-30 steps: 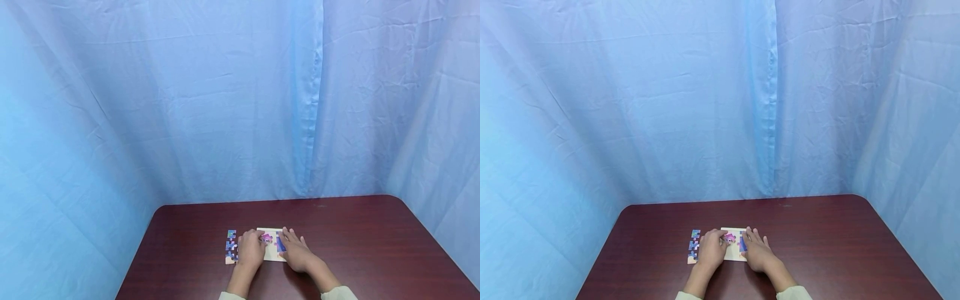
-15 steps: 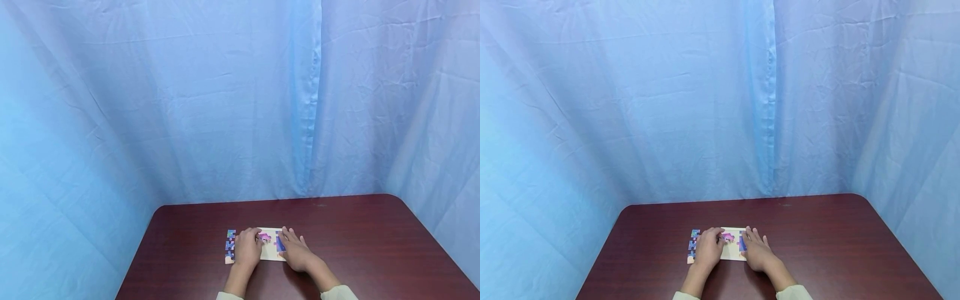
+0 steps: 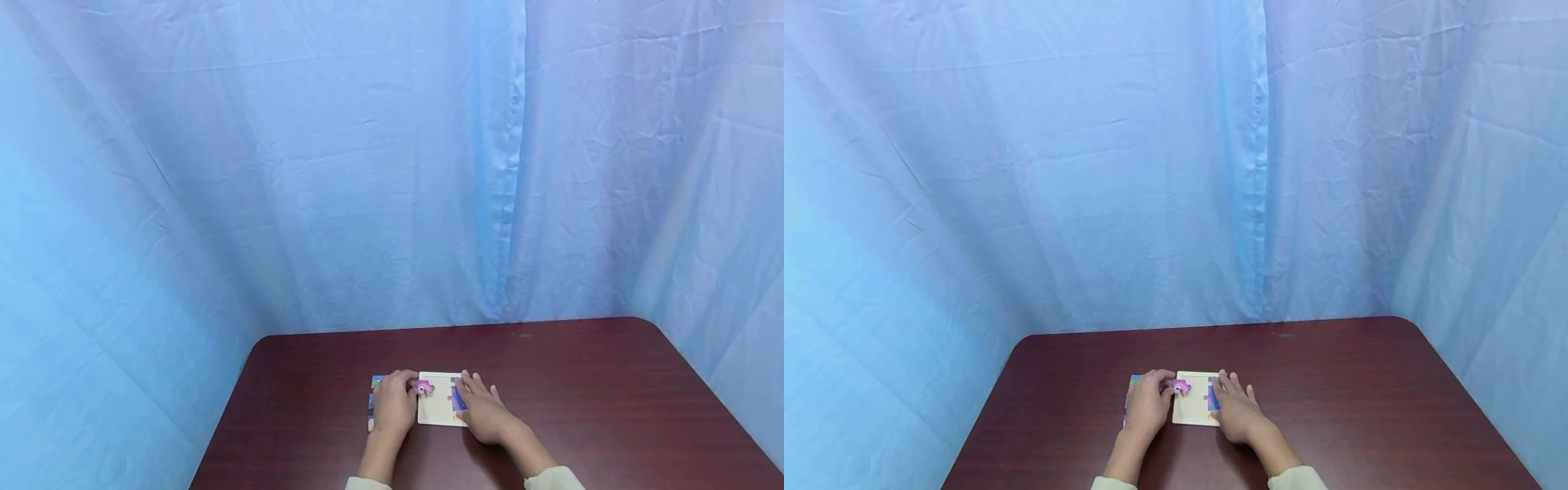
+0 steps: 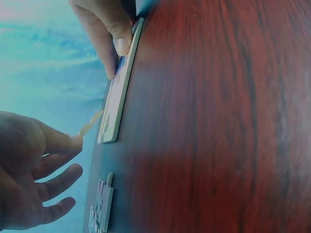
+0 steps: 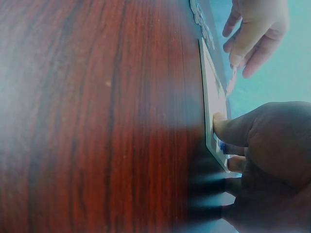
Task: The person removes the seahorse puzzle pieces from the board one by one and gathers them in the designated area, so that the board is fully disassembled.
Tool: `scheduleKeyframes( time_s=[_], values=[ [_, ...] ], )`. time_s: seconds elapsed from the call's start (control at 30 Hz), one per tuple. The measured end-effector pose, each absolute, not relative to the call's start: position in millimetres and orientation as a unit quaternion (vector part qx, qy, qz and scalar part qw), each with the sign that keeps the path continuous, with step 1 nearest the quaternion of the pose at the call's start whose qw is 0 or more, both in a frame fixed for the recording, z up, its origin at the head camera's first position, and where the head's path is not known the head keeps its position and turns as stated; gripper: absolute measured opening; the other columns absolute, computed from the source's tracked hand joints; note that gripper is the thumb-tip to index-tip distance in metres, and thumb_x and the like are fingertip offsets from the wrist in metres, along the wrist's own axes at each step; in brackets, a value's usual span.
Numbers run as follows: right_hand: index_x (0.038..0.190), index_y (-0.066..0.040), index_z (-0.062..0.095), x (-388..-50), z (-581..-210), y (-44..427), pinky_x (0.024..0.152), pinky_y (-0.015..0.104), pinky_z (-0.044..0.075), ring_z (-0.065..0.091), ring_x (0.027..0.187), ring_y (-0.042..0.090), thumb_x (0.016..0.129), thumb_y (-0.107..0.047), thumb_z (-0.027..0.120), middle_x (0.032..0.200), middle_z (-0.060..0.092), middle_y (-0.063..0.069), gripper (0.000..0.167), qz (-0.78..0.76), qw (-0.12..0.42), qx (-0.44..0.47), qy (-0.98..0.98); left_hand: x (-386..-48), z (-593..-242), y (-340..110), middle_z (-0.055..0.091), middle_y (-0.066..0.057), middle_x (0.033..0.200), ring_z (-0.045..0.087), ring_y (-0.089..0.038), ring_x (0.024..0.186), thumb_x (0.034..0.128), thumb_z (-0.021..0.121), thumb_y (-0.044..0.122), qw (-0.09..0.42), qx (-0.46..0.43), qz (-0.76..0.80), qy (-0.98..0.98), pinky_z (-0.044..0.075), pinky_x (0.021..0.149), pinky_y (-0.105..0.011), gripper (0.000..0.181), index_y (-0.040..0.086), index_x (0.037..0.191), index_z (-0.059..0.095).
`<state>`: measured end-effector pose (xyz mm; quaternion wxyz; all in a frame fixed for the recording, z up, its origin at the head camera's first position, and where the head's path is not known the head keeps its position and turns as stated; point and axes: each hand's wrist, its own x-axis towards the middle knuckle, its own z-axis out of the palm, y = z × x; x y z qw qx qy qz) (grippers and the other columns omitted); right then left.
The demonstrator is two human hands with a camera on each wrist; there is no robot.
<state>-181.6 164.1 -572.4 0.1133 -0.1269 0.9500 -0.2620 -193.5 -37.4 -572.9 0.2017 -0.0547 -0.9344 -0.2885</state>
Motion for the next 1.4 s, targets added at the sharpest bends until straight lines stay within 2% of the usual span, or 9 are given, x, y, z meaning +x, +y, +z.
scheduleKeyframes(
  time_s=[0.17, 0.4, 0.87, 1.23, 1.4],
  values=[
    [0.16, 0.006, 0.037, -182, -572, 164, 0.126, 0.074, 0.011, 0.017, 0.162, 0.05, 0.104, -0.015, 0.063, 0.173, 0.023, 0.028, 0.065, -0.263, 0.116, -0.127, 0.949, -194, -573, -43, 0.076, 0.003, 0.086, 0.073, -0.02, 0.088, 0.083, 0.081, -0.003, 0.188, -0.043, -0.293, -0.936, 0.053, 0.086, -0.051, 0.025, 0.013, 0.102, 0.081],
    [0.159, 0.007, 0.037, -182, -571, 163, 0.126, 0.074, 0.012, 0.018, 0.162, 0.05, 0.103, -0.014, 0.063, 0.172, 0.024, 0.029, 0.065, -0.26, 0.115, -0.125, 0.95, -195, -571, -53, 0.077, 0.002, 0.087, 0.073, -0.023, 0.088, 0.081, 0.083, -0.002, 0.207, -0.03, -0.28, -0.937, 0.051, 0.08, -0.046, 0.025, 0.014, 0.101, 0.081],
    [0.159, 0.006, 0.037, -182, -571, 162, 0.126, 0.074, 0.011, 0.017, 0.162, 0.05, 0.103, -0.013, 0.063, 0.172, 0.024, 0.028, 0.065, -0.261, 0.116, -0.121, 0.951, -200, -566, -75, 0.078, 0.001, 0.088, 0.073, -0.025, 0.09, 0.0835, 0.082, 0.0, 0.179, 0.012, -0.306, -0.935, 0.051, 0.087, -0.049, 0.022, 0.013, 0.101, 0.081],
    [0.16, 0.006, 0.037, -182, -570, 161, 0.126, 0.074, 0.011, 0.017, 0.162, 0.05, 0.103, -0.014, 0.064, 0.172, 0.024, 0.028, 0.066, -0.263, 0.117, -0.12, 0.95, -206, -568, -81, 0.077, 0.0, 0.085, 0.069, -0.028, 0.09, 0.0827, 0.081, -0.002, 0.184, 0.025, -0.304, -0.934, 0.051, 0.084, -0.05, 0.02, 0.011, 0.097, 0.081],
    [0.16, 0.006, 0.037, -182, -569, 161, 0.126, 0.074, 0.011, 0.017, 0.162, 0.05, 0.103, -0.014, 0.064, 0.173, 0.024, 0.028, 0.066, -0.259, 0.116, -0.119, 0.951, -208, -572, -82, 0.076, -0.002, 0.085, 0.067, -0.027, 0.092, 0.0858, 0.08, 0.001, 0.164, 0.043, -0.3, -0.939, 0.051, 0.086, -0.05, 0.016, 0.012, 0.098, 0.081]
  ],
)
